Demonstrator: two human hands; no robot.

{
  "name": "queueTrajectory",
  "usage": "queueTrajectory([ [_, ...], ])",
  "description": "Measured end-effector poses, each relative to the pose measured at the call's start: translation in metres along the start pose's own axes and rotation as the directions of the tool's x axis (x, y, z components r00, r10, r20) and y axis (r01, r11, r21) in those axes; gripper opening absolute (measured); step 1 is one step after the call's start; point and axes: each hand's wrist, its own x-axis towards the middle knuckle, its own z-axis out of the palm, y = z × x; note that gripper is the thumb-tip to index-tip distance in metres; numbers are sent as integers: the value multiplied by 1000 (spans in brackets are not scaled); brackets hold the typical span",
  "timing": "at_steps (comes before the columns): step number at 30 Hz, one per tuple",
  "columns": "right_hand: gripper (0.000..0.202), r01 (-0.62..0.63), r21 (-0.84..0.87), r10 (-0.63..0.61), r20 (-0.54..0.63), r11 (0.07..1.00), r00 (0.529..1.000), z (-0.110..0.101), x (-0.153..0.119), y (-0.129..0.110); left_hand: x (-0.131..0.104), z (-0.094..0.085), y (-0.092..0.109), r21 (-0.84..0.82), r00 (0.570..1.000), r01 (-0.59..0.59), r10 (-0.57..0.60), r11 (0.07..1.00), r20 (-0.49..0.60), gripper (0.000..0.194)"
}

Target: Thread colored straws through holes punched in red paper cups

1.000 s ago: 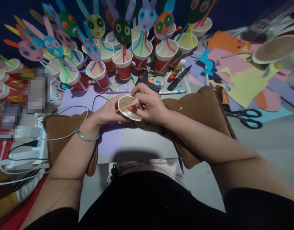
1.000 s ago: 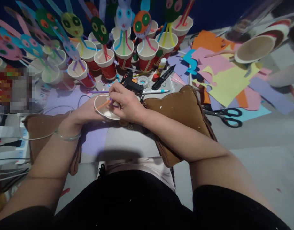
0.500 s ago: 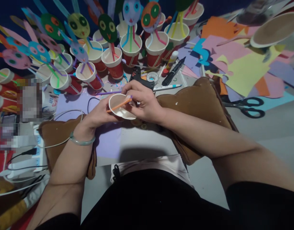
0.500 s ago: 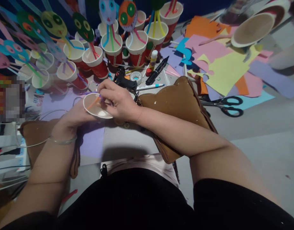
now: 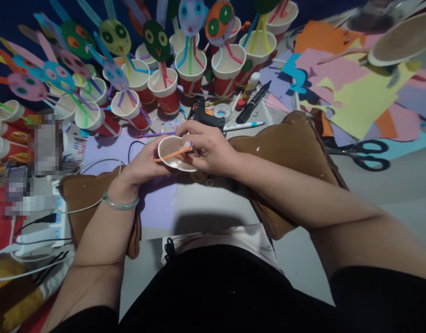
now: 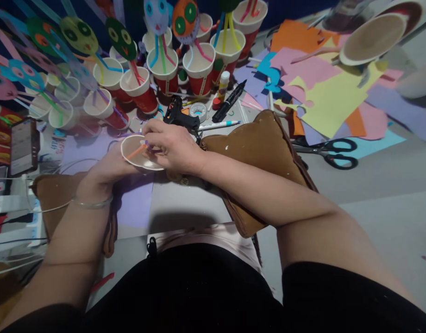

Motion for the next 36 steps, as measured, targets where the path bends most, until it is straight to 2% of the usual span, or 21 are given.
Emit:
queueTrajectory([
  [6, 23, -41, -94, 46, 60, 995, 997, -2, 2, 1, 2, 2, -7, -40, 998, -64, 64, 997, -16, 77],
  [11, 19, -48, -90, 56, 93, 995, 994, -3, 3, -3, 2, 4, -12, -71, 998, -58, 57, 996, -13, 73],
  [17, 20, -69, 70, 69, 11, 995, 998, -1, 4, 1, 3, 4, -9, -159, 999, -42, 42, 986, -4, 77],
  [20, 23, -199, 188, 217, -81, 962, 973, -1, 6, 9, 3, 3, -4, -299, 1000, -21, 22, 954, 0, 81],
  [22, 26, -323, 304, 372, -120, 896, 920, -3, 7, 14, 3, 1, -4, -389, 1000, -18, 14, 921, -12, 81],
  [24, 29, -420, 470, 525, -112, 776, 844, -5, 11, 18, 4, 0, -7, -454, 999, -31, 8, 891, -53, 77],
  [26, 33, -453, 644, 640, -73, 616, 765, -7, 15, 20, 5, 1, -11, -504, 993, -57, -5, 862, -121, 66],
  [28, 36, -437, 768, 704, -25, 468, 710, -9, 20, 19, 8, 4, -15, -537, 979, -79, -37, 840, -203, 55],
  [31, 36, -417, 852, 717, 73, 317, 693, -13, 27, 12, 11, 12, -16, -493, 923, -212, 6, 844, -386, 50],
  [34, 39, -424, 874, 707, 143, 239, 693, -16, 29, 3, 12, 18, -11, -310, 846, -373, 184, 875, -500, 41],
  [36, 39, -422, 882, 719, 153, 211, 678, -17, 28, -1, 11, 21, -6, -179, 779, -459, 297, 870, -552, 33],
])
